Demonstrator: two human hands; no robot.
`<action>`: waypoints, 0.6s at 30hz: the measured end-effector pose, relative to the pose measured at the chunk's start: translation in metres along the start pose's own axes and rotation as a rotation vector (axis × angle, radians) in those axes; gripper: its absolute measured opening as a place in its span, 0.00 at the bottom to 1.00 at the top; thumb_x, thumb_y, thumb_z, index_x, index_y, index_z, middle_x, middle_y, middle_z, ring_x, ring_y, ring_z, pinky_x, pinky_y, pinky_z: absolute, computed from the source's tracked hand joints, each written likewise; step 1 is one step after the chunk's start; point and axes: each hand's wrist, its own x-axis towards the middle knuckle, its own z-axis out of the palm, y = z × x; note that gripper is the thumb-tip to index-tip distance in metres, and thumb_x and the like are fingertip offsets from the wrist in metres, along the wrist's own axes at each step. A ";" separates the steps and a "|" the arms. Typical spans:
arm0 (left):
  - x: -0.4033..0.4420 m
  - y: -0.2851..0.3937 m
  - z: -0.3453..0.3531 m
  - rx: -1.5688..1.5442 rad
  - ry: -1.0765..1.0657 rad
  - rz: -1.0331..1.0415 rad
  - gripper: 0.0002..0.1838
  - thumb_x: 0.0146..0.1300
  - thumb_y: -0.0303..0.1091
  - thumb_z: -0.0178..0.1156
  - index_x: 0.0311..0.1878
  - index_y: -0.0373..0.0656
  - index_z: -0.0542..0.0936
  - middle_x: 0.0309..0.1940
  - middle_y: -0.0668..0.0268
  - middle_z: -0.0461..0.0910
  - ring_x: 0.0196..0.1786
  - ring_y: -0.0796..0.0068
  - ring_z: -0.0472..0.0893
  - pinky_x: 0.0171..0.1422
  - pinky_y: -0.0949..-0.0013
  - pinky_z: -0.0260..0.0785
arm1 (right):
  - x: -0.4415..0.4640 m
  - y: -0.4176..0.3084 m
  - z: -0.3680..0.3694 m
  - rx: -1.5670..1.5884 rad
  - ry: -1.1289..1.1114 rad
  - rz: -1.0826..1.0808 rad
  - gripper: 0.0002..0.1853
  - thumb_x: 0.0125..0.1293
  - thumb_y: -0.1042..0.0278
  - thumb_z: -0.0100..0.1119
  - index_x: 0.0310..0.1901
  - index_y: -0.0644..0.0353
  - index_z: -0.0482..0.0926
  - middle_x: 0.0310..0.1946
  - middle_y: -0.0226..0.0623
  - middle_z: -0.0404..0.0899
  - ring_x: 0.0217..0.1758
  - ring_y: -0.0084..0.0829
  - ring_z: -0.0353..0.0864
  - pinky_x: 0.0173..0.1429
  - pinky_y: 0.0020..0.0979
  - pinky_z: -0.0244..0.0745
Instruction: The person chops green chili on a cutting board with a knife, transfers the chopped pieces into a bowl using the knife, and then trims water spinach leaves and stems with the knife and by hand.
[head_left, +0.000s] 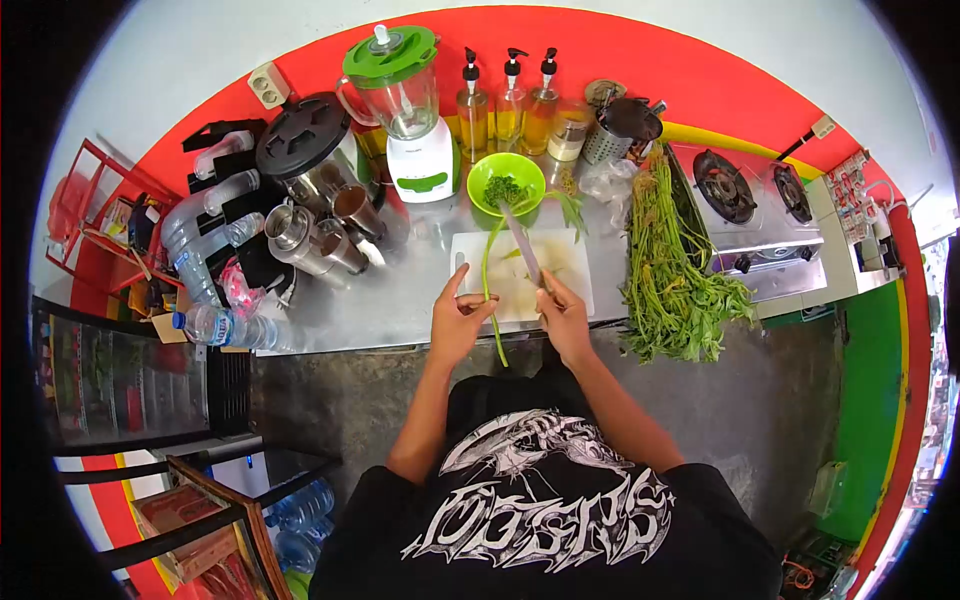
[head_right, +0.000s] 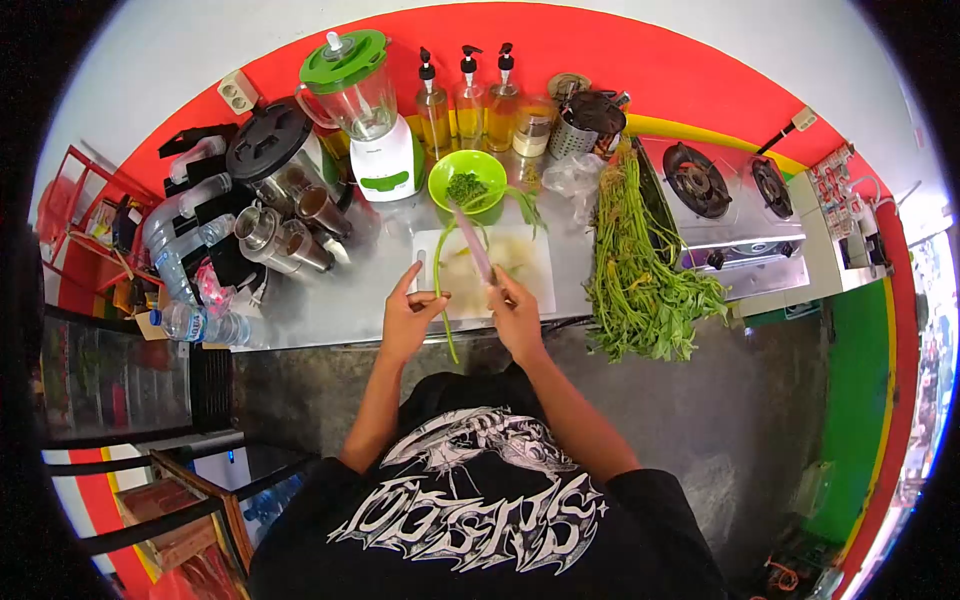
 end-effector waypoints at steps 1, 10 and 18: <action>0.000 -0.002 -0.001 -0.026 0.014 -0.013 0.44 0.63 0.21 0.67 0.78 0.31 0.55 0.40 0.58 0.89 0.40 0.79 0.83 0.52 0.75 0.74 | 0.000 -0.006 -0.001 0.066 0.092 0.116 0.24 0.76 0.68 0.57 0.72 0.58 0.71 0.28 0.24 0.72 0.23 0.14 0.64 0.26 0.20 0.60; 0.005 -0.009 -0.004 -0.087 0.024 -0.050 0.28 0.69 0.21 0.61 0.71 0.32 0.67 0.45 0.57 0.88 0.43 0.77 0.83 0.56 0.72 0.74 | 0.008 0.033 -0.032 0.103 0.103 0.508 0.20 0.77 0.58 0.56 0.64 0.60 0.77 0.27 0.29 0.72 0.19 0.18 0.62 0.22 0.25 0.57; 0.004 -0.011 0.008 -0.053 -0.046 -0.041 0.20 0.69 0.21 0.61 0.63 0.33 0.75 0.44 0.60 0.89 0.41 0.80 0.82 0.49 0.75 0.73 | -0.010 -0.009 -0.022 0.257 -0.055 0.463 0.22 0.78 0.58 0.54 0.64 0.65 0.75 0.27 0.32 0.74 0.18 0.20 0.64 0.22 0.24 0.59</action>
